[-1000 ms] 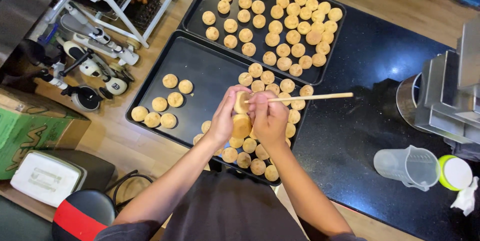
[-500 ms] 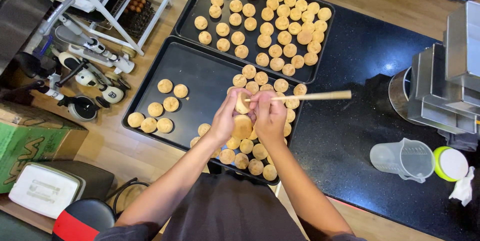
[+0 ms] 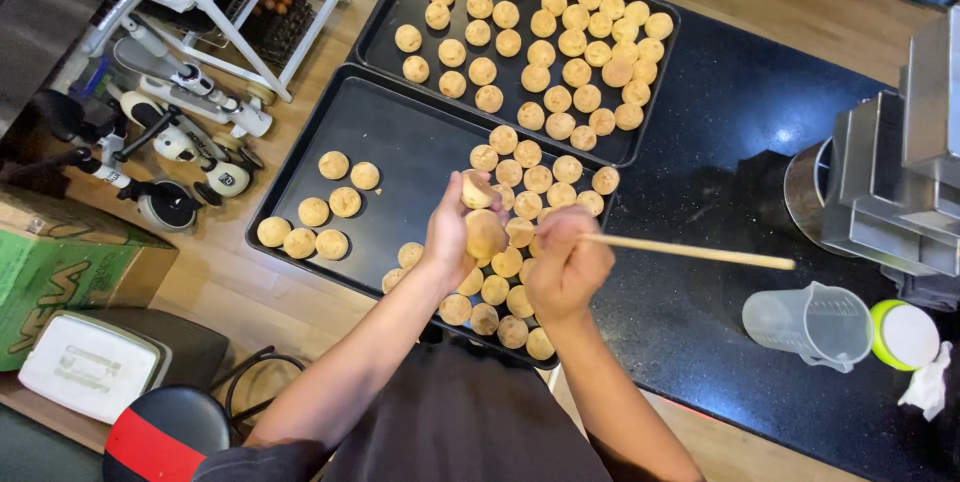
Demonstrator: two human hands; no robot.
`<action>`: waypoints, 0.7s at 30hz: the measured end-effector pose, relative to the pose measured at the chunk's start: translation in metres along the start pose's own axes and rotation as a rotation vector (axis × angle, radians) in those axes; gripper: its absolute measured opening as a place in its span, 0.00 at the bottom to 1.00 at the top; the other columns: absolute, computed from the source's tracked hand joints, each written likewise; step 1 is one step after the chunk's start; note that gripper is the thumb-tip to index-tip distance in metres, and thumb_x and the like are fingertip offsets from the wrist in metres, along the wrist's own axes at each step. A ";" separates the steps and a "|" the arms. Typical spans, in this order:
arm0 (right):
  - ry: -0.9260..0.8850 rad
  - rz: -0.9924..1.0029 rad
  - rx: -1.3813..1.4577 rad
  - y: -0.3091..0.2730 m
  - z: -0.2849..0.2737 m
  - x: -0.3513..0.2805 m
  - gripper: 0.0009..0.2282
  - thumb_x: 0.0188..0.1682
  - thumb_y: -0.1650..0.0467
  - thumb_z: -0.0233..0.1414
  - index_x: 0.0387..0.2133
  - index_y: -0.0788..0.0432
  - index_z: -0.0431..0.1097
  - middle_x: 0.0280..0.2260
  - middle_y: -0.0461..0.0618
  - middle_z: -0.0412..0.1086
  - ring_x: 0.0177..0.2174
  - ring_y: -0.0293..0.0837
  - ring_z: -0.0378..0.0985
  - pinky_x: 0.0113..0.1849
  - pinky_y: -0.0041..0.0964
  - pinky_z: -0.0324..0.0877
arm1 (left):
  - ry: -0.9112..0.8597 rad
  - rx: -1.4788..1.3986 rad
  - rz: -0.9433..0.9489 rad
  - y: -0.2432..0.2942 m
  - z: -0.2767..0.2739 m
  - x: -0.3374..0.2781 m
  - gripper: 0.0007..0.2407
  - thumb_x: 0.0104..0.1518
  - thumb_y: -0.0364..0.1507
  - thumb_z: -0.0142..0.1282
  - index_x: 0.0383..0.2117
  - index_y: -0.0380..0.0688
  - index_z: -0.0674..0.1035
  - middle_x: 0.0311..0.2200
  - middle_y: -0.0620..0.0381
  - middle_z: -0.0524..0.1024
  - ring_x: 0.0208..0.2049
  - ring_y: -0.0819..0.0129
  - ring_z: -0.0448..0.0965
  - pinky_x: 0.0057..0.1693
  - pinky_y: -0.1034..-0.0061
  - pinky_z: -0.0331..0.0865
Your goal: The person transfers round baked pastries one at a time from a lower baking tray to an upper tray, picking each pastry with a thin wooden stick and steadying it with the other hand, then placing it onto the upper tray in rows.
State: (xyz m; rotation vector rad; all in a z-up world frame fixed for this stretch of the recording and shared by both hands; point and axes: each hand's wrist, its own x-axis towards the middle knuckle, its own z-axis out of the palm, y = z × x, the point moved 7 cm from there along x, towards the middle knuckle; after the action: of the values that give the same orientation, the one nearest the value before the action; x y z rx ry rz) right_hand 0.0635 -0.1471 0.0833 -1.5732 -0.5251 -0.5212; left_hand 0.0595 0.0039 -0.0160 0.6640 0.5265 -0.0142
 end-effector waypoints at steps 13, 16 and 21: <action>-0.343 0.030 0.088 0.011 0.037 -0.013 0.05 0.58 0.74 0.48 0.34 0.62 0.70 0.29 0.51 0.70 0.29 0.46 0.74 0.35 0.35 0.70 | 0.008 0.010 0.098 -0.003 -0.012 0.017 0.19 0.70 0.45 0.29 0.48 0.45 0.70 0.29 0.54 0.70 0.31 0.68 0.71 0.41 0.72 0.68; -0.383 -0.104 -0.120 0.012 0.047 -0.021 0.06 0.58 0.73 0.49 0.33 0.62 0.71 0.30 0.53 0.70 0.31 0.45 0.74 0.34 0.35 0.69 | 0.122 0.293 0.354 0.012 -0.017 0.013 0.19 0.71 0.43 0.30 0.46 0.41 0.70 0.31 0.53 0.71 0.31 0.68 0.72 0.43 0.73 0.68; -0.279 0.675 -0.057 0.082 0.052 -0.047 0.13 0.62 0.71 0.44 0.26 0.60 0.68 0.21 0.51 0.67 0.22 0.42 0.67 0.27 0.35 0.64 | 0.143 0.751 0.729 0.011 -0.021 0.014 0.17 0.71 0.42 0.28 0.46 0.43 0.68 0.38 0.56 0.72 0.37 0.71 0.73 0.47 0.75 0.67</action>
State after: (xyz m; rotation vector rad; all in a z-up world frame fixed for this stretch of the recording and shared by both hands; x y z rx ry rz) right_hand 0.0779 -0.1012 -0.0127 -1.7671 -0.1582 0.1992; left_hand 0.0639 0.0268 -0.0301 1.5731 0.3813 0.5476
